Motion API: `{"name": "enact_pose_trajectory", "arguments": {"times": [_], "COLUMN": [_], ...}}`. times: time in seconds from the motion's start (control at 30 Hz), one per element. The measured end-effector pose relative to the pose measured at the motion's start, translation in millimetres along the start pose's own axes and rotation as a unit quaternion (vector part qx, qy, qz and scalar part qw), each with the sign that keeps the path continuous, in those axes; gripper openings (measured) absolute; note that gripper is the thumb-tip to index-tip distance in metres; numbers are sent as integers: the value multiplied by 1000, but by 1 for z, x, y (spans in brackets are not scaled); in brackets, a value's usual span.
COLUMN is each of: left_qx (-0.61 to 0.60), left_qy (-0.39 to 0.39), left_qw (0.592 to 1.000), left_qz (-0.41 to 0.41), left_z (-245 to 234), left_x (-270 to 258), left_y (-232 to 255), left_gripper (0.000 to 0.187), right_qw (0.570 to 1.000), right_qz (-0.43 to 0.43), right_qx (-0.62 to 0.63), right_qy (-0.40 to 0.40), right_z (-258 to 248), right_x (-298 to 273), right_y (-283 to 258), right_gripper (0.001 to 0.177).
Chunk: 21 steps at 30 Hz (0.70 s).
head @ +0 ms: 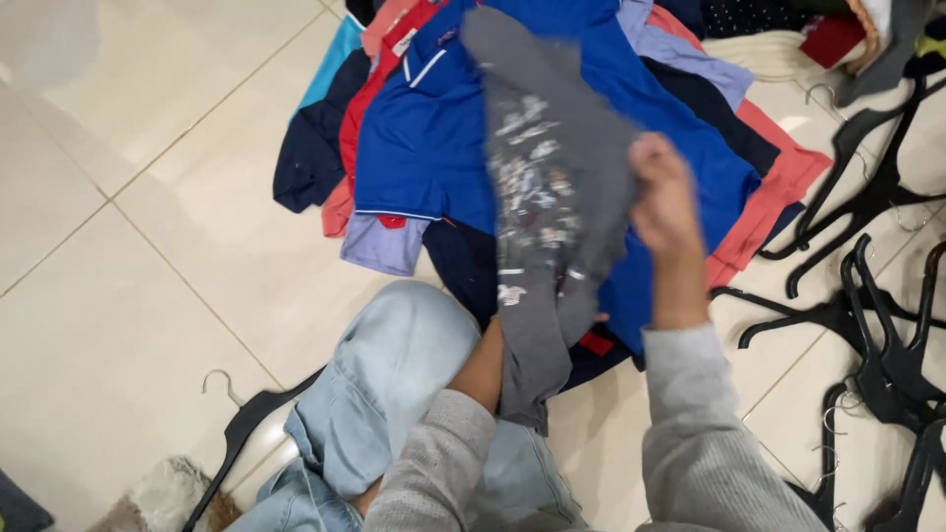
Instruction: The person is sitting on the floor, picking up shirts from a pile, buttoning them, and placing them onto plastic hangers.
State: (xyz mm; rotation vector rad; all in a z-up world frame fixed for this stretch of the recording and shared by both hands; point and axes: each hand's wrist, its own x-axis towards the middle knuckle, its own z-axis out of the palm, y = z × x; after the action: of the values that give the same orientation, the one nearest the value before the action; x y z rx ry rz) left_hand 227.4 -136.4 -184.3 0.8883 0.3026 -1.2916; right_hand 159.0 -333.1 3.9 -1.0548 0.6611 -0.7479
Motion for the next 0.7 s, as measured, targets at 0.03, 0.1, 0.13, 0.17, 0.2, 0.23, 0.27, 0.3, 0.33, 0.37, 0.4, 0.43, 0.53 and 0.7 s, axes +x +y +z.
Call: {"name": "enact_pose_trajectory", "arguments": {"times": [0.03, 0.1, 0.13, 0.17, 0.2, 0.23, 0.27, 0.3, 0.33, 0.37, 0.4, 0.43, 0.53, 0.7], "left_qx": [-5, -14, -18, -20, -23, -21, -82, -142, -139, -89, -39, -35, 2, 23], "left_qy": [0, -2, -4, -6, -8, -12, 17, 46, 44, 53, 61, 58, -32, 43], "left_qw": [1000, 1000, 1000, 1000, 1000, 1000, 996, 989, 989, 995, 997, 997, 998, 962], "left_qz": [-1, -7, -10, -15, -19, -19, -13, -8, -10, 7, 24, 24, 55, 270], "left_z": [-11, -20, -64, -78, -47, -12, 20, 43, 52, 57, 63, 66, 72, 39], "left_x": [5, 16, 4, 5, 45, -20, -73, -116, -128, -140, -153, -162, -185, -277], "left_y": [-5, -14, 2, -12, -42, -25, 7, 51, 59, 66, 73, 80, 114, 217], "left_gripper": [44, 43, 43, 42, 42, 42, 39, 40, 40, 47, 54, 54, 44, 18], "right_qw": [1000, 988, 988, 976, 953, 952, 957, 958, 957, 944, 908, 906, 861, 961], "right_qz": [-1, -126, -127, -124, -120, -124, -144, -163, -166, -64, 37, 34, 214, 76], "right_qx": [-1, 80, 79, 180, 279, 278, 251, 223, 224, 261, 294, 297, 315, 218], "right_qy": [-4, 23, 22, 4, -14, -14, 30, 77, 79, 190, 298, 300, 338, 154], "right_z": [1, 1, -16, -34, -52, -47, -42, -38, -60, -82, -103, -119, -147, -83], "right_x": [-22, -68, -85, -102, -120, -140, -159, -181, -185, -192, -198, -205, -220, -241], "right_y": [-32, -95, -110, -125, -140, -150, -160, -170, -156, -140, -123, -98, -51, -90], "right_gripper": [5, 19, 19, 20, 24, 24, 26, 31, 31, 20, 11, 11, 2, 30]}}
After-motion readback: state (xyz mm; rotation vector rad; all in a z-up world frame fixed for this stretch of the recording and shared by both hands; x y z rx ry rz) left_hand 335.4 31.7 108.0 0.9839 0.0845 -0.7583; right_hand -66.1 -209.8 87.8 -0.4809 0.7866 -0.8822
